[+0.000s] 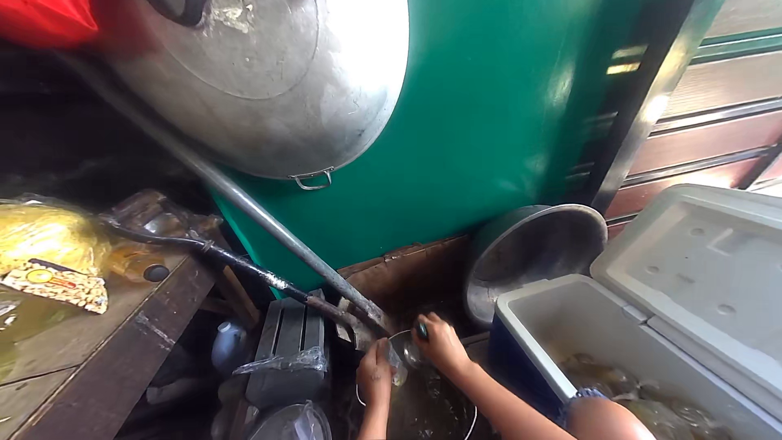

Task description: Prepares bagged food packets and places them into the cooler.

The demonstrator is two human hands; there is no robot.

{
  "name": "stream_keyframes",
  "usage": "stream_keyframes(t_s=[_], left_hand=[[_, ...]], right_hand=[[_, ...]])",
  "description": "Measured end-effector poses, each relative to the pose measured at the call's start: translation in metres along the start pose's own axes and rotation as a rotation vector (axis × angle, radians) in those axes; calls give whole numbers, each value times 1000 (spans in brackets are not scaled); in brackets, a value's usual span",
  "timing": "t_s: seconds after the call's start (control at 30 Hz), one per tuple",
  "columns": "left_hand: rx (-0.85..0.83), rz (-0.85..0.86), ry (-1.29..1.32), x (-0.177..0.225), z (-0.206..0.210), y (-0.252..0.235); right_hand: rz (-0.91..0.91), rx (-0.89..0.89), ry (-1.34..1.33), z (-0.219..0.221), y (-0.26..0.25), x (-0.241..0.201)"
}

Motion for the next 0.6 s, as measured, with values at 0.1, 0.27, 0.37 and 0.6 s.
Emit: stream_keyframes(t_s=[0.1,0.27,0.37,0.6], left_hand=[[-9,-14,-57,-3,-1,-2],[-43,-33,-140,-14,-8,-3],[-45,-5,-158,-19,-11,-2],[-49,12,-152,-18,-17,2]], right_hand=[[-25,-212,16,58,20,47],[103,-210,-75,111,56,91],[281,105,-234,112,63,106],[423,201,-252,18,31,86]])
Point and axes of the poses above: each hand's wrist, its own y-axis away from the middle knuckle, its own z-axis out of the palm, x = y × z, the point moved 2 cm from there along -y, towards the middle knuckle, and after that the axes turned 1 degree about x, right-handed, at the moved point
